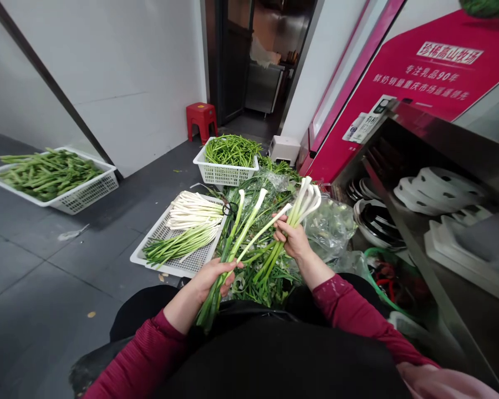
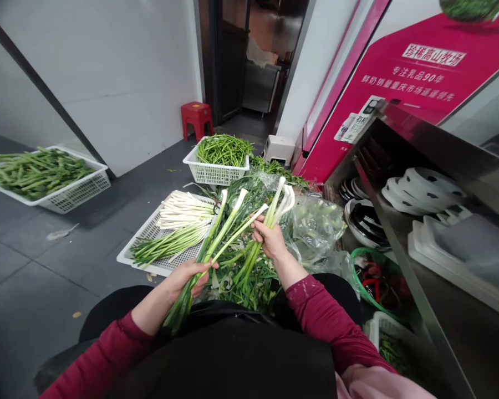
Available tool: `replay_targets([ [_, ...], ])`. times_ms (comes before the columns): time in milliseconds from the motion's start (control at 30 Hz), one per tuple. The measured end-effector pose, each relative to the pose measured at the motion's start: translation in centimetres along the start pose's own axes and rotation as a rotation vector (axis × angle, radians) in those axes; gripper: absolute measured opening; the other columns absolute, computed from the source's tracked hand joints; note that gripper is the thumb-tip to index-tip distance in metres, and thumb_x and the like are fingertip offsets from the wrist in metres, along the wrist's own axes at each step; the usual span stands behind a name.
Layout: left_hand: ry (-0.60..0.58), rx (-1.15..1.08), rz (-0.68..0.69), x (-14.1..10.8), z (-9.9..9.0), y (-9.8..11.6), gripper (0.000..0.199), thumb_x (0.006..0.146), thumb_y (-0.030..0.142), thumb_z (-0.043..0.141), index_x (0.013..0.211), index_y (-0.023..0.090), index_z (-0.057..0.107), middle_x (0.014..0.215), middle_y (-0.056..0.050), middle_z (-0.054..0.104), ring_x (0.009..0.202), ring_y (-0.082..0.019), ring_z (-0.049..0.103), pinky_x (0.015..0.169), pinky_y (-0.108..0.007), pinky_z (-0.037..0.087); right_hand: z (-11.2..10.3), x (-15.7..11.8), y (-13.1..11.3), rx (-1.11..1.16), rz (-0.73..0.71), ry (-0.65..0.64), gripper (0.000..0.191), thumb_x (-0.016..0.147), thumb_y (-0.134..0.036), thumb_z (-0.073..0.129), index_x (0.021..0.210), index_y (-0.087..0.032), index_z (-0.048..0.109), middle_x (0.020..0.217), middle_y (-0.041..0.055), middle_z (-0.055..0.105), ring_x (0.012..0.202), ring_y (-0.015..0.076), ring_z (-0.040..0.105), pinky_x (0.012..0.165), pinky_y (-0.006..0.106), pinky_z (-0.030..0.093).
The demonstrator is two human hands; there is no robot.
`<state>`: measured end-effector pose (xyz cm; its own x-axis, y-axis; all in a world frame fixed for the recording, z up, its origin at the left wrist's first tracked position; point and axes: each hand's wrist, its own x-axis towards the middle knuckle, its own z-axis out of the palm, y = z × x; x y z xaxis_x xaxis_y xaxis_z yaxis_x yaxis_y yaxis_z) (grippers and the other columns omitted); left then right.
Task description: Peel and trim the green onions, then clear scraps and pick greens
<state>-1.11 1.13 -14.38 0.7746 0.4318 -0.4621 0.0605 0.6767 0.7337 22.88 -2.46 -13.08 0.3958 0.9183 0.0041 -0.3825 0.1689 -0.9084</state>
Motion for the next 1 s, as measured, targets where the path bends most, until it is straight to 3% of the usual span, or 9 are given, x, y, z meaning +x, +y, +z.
replay_targets([
  [233, -0.007, -0.017, -0.017, -0.4, 0.1, 0.0, 0.022, 0.073, 0.031, 0.061, 0.085, 0.013, 0.060, 0.039, 0.005, 0.046, 0.026, -0.007, 0.035, 0.028, -0.018, 0.027, 0.1, -0.4, -0.4, -0.057, -0.031, -0.008, 0.024, 0.070, -0.027, 0.067, 0.091, -0.016, 0.062, 0.068, -0.0033, 0.058, 0.036, 0.0007, 0.034, 0.041, 0.020, 0.034],
  [367, -0.096, -0.045, -0.010, -0.9, 0.0, -0.1, 0.020, 0.072, 0.031, 0.061, 0.080, 0.013, 0.059, 0.036, 0.005, 0.045, 0.024, -0.008, 0.034, 0.026, -0.018, 0.026, -0.5, -0.4, -1.3, -0.089, -0.059, -0.061, 0.022, 0.067, -0.027, 0.069, 0.084, -0.017, 0.060, 0.069, -0.0022, 0.060, 0.036, 0.0019, 0.036, 0.041, 0.021, 0.034],
  [500, -0.186, -0.020, 0.013, -1.4, 0.2, -0.1, 0.018, 0.073, 0.030, 0.060, 0.079, 0.013, 0.060, 0.036, 0.006, 0.043, 0.024, -0.007, 0.034, 0.027, -0.017, 0.028, -0.4, -0.1, -1.4, -0.064, -0.059, -0.072, 0.021, 0.066, -0.027, 0.068, 0.082, -0.017, 0.059, 0.055, -0.0061, 0.052, 0.034, 0.0019, 0.033, 0.042, 0.021, 0.034],
  [567, -0.213, 0.006, 0.029, -1.6, 0.4, -0.2, 0.018, 0.074, 0.030, 0.059, 0.080, 0.013, 0.061, 0.036, 0.005, 0.044, 0.025, -0.007, 0.035, 0.028, -0.017, 0.029, -0.5, 0.5, -0.7, -0.048, -0.034, 0.036, 0.020, 0.066, -0.025, 0.068, 0.080, -0.016, 0.058, 0.047, -0.0090, 0.043, 0.033, 0.0020, 0.031, 0.040, 0.019, 0.033],
  [633, -0.198, 0.018, 0.050, -1.7, 0.5, -0.2, 0.018, 0.074, 0.030, 0.059, 0.080, 0.013, 0.060, 0.037, 0.005, 0.044, 0.025, -0.007, 0.036, 0.028, -0.018, 0.030, -1.2, 1.3, 0.5, -0.059, 0.018, 0.226, 0.018, 0.064, -0.023, 0.068, 0.077, -0.016, 0.057, 0.044, -0.0101, 0.040, 0.033, 0.0024, 0.030, 0.037, 0.019, 0.032],
  [767, -0.104, 0.013, 0.073, -1.6, 0.3, -0.4, 0.020, 0.073, 0.032, 0.060, 0.080, 0.013, 0.058, 0.038, 0.006, 0.045, 0.025, -0.006, 0.034, 0.028, -0.018, 0.029, -4.2, 2.9, 3.0, -0.193, 0.162, 0.560, 0.014, 0.063, -0.018, 0.065, 0.070, -0.016, 0.053, 0.046, -0.0076, 0.047, 0.032, 0.0038, 0.034, 0.033, 0.019, 0.033],
  [900, -0.029, 0.076, 0.098, -0.9, -0.1, -0.7, 0.025, 0.072, 0.034, 0.062, 0.083, 0.013, 0.057, 0.039, 0.004, 0.049, 0.025, -0.008, 0.038, 0.028, -0.019, 0.030, -7.3, 3.2, 4.5, -0.252, 0.242, 0.631, 0.019, 0.060, -0.009, 0.064, 0.070, -0.016, 0.049, 0.047, -0.0054, 0.053, 0.029, 0.0047, 0.033, 0.028, 0.019, 0.026],
  [1000, 0.029, 0.073, 0.117, 0.1, 0.0, -1.2, 0.028, 0.071, 0.036, 0.064, 0.085, 0.013, 0.056, 0.042, 0.004, 0.052, 0.027, -0.009, 0.042, 0.029, -0.020, 0.031, -8.0, 2.5, 4.7, -0.263, 0.316, 0.613, 0.026, 0.058, -0.006, 0.066, 0.075, -0.016, 0.050, 0.047, -0.0052, 0.055, 0.027, 0.0052, 0.031, 0.028, 0.019, 0.023],
])
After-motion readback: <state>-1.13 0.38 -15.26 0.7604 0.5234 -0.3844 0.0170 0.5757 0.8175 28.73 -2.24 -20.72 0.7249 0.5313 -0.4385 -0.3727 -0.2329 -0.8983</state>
